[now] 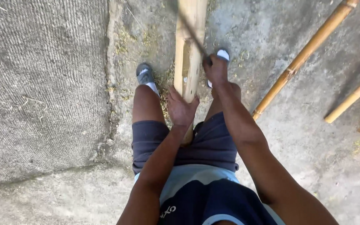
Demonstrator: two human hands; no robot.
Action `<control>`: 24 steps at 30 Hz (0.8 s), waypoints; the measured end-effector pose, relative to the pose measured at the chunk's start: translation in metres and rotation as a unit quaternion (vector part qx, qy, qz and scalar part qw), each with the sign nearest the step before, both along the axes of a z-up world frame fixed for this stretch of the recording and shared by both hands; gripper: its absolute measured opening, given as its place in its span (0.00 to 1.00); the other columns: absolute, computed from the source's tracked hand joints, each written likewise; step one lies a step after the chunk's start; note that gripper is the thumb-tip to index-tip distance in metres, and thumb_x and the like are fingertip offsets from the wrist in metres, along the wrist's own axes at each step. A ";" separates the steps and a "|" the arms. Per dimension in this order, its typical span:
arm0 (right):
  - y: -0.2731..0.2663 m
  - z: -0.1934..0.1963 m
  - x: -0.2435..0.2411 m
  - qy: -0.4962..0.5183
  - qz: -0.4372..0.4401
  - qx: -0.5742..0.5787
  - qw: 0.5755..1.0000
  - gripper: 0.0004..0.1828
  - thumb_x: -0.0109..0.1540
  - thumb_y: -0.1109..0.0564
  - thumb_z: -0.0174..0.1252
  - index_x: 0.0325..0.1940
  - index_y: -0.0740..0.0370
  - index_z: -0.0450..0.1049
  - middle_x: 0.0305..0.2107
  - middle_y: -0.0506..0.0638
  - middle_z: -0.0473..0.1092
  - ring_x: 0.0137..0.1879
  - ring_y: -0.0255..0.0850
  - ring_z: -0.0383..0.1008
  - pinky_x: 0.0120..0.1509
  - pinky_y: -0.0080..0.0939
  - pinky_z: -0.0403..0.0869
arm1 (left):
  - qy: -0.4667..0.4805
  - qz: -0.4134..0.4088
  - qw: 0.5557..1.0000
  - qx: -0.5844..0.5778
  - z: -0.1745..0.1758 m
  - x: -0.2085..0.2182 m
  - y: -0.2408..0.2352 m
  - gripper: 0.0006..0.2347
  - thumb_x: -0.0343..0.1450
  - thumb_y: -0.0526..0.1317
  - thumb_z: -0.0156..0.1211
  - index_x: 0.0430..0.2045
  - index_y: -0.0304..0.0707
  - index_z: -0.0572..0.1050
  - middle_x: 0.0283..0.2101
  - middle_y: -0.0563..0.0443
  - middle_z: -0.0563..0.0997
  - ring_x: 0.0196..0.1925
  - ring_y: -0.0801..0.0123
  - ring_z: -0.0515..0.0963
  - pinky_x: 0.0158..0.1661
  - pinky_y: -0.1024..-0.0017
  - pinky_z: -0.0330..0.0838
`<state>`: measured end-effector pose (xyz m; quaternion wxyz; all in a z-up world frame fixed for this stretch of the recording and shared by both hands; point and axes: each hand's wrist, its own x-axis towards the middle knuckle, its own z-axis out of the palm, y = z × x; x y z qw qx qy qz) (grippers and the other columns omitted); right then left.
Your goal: Scraping and shaping a bamboo pole with a machete.
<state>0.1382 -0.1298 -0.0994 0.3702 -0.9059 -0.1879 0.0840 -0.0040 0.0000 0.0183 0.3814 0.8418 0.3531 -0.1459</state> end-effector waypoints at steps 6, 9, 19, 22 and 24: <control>-0.007 -0.024 0.011 0.045 -0.085 -0.023 0.995 0.13 0.65 0.54 0.63 0.31 0.65 0.73 0.20 0.63 0.71 0.28 0.59 0.75 0.33 0.55 0.72 | -0.014 -0.003 1.000 0.014 -0.017 -0.008 -0.002 0.48 0.61 0.53 0.72 0.67 0.17 0.49 0.60 0.21 0.66 0.60 0.33 0.69 0.59 0.48 0.65; -0.027 -0.034 0.012 -0.020 -0.019 -0.042 0.999 0.11 0.60 0.53 0.63 0.31 0.64 0.73 0.23 0.63 0.72 0.30 0.61 0.75 0.36 0.56 0.72 | -0.015 -0.006 1.000 0.005 -0.013 -0.014 -0.004 0.47 0.62 0.53 0.72 0.67 0.19 0.50 0.60 0.23 0.67 0.61 0.34 0.70 0.59 0.48 0.66; -0.047 0.087 0.075 0.142 -0.070 -0.066 0.985 0.23 0.65 0.41 0.63 0.47 0.63 0.71 0.27 0.60 0.75 0.34 0.55 0.78 0.40 0.54 0.73 | -0.177 -0.099 0.978 0.041 0.026 0.031 0.046 0.41 0.64 0.49 0.73 0.66 0.22 0.55 0.65 0.21 0.61 0.67 0.33 0.62 0.64 0.43 0.61; -0.053 0.108 0.087 0.162 0.003 -0.107 0.981 0.19 0.70 0.41 0.58 0.45 0.61 0.73 0.30 0.57 0.73 0.36 0.54 0.76 0.43 0.54 0.73 | -0.291 -0.244 0.920 0.093 0.032 0.086 0.094 0.32 0.70 0.47 0.72 0.63 0.27 0.63 0.67 0.29 0.63 0.71 0.39 0.61 0.68 0.43 0.59; -0.047 0.120 0.109 0.148 0.047 -0.134 0.979 0.20 0.73 0.42 0.57 0.41 0.61 0.75 0.31 0.57 0.72 0.37 0.54 0.74 0.45 0.53 0.72 | -0.341 -0.315 0.877 0.121 0.031 0.142 0.124 0.26 0.73 0.47 0.71 0.61 0.31 0.68 0.66 0.36 0.66 0.73 0.44 0.63 0.70 0.44 0.58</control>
